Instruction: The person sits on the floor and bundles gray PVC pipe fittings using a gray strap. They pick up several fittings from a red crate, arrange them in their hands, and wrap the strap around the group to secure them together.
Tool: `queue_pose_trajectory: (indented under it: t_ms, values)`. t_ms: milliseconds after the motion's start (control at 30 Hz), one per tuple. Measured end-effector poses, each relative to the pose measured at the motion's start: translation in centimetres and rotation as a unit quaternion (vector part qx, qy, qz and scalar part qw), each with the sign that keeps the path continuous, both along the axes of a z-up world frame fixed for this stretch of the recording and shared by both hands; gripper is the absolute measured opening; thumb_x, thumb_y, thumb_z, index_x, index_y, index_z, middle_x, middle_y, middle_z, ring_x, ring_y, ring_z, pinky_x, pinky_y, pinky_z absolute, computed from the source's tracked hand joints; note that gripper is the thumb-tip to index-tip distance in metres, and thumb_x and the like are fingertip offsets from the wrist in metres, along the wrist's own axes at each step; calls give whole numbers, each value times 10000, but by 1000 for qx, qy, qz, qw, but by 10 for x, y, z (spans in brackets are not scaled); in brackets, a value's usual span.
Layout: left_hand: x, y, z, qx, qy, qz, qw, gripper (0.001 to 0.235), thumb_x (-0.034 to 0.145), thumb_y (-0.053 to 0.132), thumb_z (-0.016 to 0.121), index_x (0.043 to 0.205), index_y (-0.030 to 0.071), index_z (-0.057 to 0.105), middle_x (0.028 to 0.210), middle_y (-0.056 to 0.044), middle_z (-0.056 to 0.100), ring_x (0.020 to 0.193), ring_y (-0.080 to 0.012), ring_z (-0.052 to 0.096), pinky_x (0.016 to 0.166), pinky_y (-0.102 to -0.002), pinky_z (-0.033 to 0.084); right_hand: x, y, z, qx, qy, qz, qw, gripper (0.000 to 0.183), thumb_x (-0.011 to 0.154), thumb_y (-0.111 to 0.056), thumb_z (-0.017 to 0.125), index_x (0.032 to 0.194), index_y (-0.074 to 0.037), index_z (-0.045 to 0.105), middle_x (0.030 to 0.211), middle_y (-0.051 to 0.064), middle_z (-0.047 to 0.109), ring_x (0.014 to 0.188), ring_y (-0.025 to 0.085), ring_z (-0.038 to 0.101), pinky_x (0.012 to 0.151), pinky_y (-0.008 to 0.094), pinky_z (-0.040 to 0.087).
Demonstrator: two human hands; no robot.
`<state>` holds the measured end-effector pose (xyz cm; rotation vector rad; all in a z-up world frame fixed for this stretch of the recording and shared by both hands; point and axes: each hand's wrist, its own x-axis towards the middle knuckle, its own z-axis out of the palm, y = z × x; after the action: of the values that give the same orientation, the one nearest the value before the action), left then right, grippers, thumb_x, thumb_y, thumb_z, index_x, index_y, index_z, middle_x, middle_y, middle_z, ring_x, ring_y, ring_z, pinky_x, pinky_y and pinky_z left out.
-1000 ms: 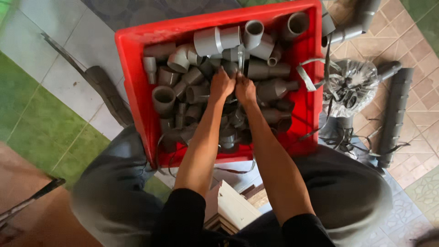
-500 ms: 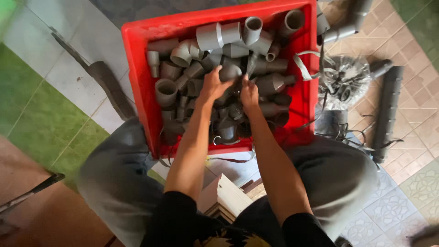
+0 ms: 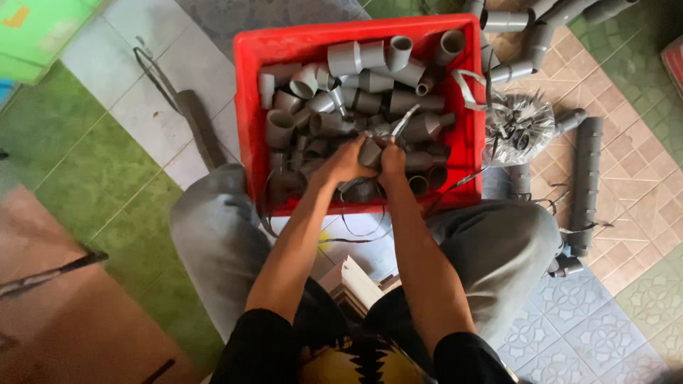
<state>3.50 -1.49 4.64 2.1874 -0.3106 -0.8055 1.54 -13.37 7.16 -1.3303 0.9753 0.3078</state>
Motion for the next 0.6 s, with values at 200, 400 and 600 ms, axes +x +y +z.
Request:
queue_pose_trajectory:
  t_ms: [200,400,600]
  values:
    - [-50,-29,8,309,-318,61,894,471,815,164,716,1274,106,629,1156,-218,558,1066,-382,562,798,-460,471,-4,15,-2,55,-40,-124,990,518,1025,-378,497,1330,19,629,1386,234,571,1346,364,485,1108,502,343]
    - [-92,-29,2,19,-72,314,947,422,825,454,761,949,114,545,932,-123,609,912,-395,687,757,-490,577,-31,-11,-82,175,-144,-200,953,485,1054,-391,416,1217,-49,718,1337,237,605,1267,323,556,1107,389,420]
    - [-81,-46,98,-55,217,424,878,1027,727,914,362,971,1,764,1120,-292,684,1118,-419,648,927,-493,510,-30,11,34,-63,-36,-106,992,603,961,-547,507,1207,-38,719,1357,289,577,1367,349,485,1185,411,317]
